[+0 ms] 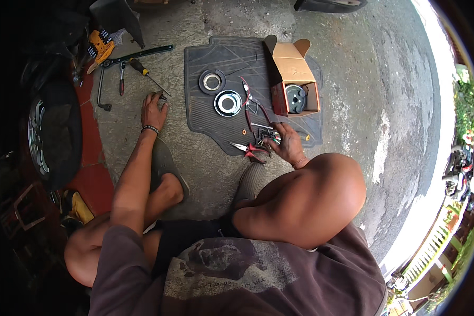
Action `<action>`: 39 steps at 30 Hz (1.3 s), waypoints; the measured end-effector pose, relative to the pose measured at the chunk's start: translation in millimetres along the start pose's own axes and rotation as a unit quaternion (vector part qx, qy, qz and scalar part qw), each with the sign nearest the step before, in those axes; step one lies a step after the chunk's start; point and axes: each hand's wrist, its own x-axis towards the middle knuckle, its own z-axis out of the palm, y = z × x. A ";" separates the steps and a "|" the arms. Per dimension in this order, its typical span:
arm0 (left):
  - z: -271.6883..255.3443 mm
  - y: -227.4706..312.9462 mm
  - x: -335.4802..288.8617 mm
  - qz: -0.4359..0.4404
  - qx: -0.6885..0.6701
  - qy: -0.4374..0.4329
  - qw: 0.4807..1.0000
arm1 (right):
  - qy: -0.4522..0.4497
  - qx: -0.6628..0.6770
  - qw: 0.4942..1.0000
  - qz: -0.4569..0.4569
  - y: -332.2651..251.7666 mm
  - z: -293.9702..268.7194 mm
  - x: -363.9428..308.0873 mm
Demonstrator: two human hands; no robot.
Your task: Repairing or assembling a car compressor clutch part.
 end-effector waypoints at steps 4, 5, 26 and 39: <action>-1.7 32.9 -2.7 0.057 -0.035 -0.030 0.997 | 0.028 -0.096 0.994 0.041 0.9 37.4 -39.5; -2.5 41.4 -9.4 0.099 -0.056 -0.035 0.993 | 0.047 -0.063 0.993 0.088 2.4 45.4 -41.0; 65.3 189.5 -107.2 0.116 -0.279 -0.219 0.928 | 0.003 0.020 0.983 0.180 24.6 68.7 0.3; 88.5 199.9 -76.1 -0.105 -0.433 -0.314 0.839 | -0.080 0.404 0.904 0.110 4.6 6.4 24.7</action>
